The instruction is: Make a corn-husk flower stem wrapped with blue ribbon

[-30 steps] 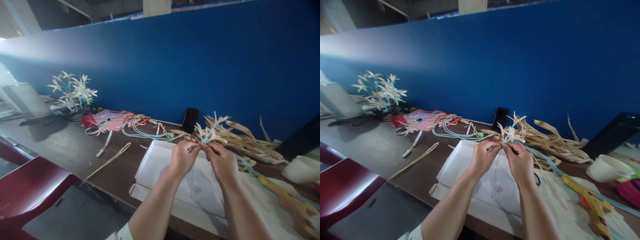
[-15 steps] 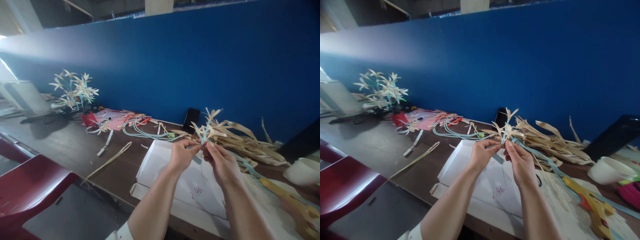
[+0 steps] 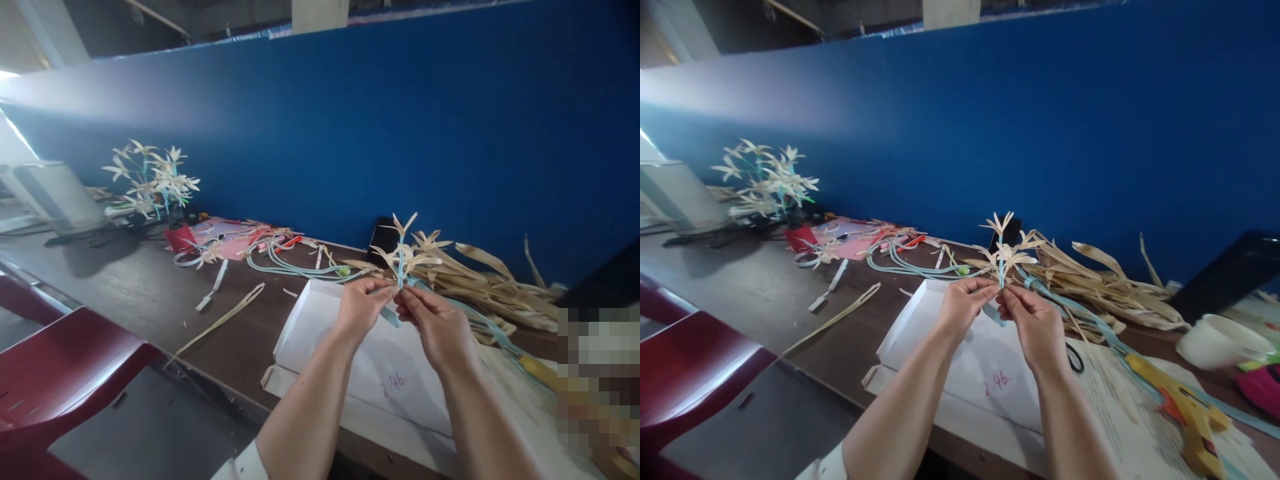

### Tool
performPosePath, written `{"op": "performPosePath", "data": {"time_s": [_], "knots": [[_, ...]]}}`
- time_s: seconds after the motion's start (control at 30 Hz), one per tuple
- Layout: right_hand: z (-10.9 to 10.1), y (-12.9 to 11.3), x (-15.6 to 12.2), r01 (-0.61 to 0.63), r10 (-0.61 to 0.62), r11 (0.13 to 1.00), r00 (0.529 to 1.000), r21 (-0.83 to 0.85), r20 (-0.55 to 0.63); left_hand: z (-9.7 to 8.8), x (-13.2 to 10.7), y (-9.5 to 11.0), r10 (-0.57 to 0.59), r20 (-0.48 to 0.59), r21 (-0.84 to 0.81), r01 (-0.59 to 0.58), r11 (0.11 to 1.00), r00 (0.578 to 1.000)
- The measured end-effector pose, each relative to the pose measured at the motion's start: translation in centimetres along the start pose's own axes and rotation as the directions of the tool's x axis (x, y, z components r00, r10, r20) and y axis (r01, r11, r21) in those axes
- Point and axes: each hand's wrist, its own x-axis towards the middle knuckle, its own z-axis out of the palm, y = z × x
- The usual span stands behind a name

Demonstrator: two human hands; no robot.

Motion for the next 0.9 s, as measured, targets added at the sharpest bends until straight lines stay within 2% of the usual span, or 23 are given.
{"op": "performPosePath", "data": {"time_s": [0.1,0.23,0.37,0.43,0.47,0.53,0.6,0.63,0.7,0.77,0.9], "knots": [[0.2,-0.3,-0.4,0.102,-0.118,0.976,0.991,-0.194,-0.069,0.0,0.0,-0.1,0.014,0.009,0.016,-0.014,1.000,1.000],[0.5,0.1,-0.8,0.255,-0.325,0.884,0.938,-0.392,-0.121,0.1,0.1,-0.3,0.019,-0.012,0.020,-0.019,1.000,1.000],[0.8,0.5,-1.1,0.384,-0.518,0.712,0.852,-0.588,-0.070,0.2,0.1,-0.3,0.076,-0.062,0.039,-0.073,0.997,0.995],[1.0,0.7,-1.2,0.411,-0.551,0.682,0.833,-0.605,-0.055,0.3,0.0,-0.2,0.097,-0.079,0.048,-0.093,0.995,0.992],[1.0,0.8,-1.1,0.403,-0.535,0.705,0.842,-0.583,-0.065,0.3,0.0,-0.1,0.096,-0.085,0.047,-0.092,0.995,0.992],[0.9,0.9,-0.8,0.342,-0.424,0.824,0.901,-0.451,-0.092,0.3,0.0,0.0,0.080,-0.087,0.029,-0.078,0.997,0.993],[0.6,1.0,-0.4,0.207,-0.229,0.957,0.969,-0.203,-0.090,0.2,0.1,0.0,0.043,-0.062,0.007,-0.043,0.999,0.997],[0.3,1.1,-0.1,0.120,-0.124,0.991,0.990,-0.060,-0.069,0.1,0.1,-0.1,0.020,-0.042,0.001,-0.020,1.000,0.999],[-0.3,1.1,0.4,-0.047,0.047,0.982,0.999,0.184,0.005,-0.1,0.2,-0.1,-0.038,0.003,-0.006,0.038,0.999,0.999],[-0.9,1.1,0.7,-0.182,0.149,0.928,0.981,0.326,0.124,-0.3,0.3,-0.1,-0.108,0.053,-0.014,0.109,0.994,0.993],[-1.4,1.0,0.8,-0.321,0.195,0.840,0.931,0.438,0.308,-0.5,0.2,-0.2,-0.207,0.159,-0.055,0.218,0.974,0.965]]}}
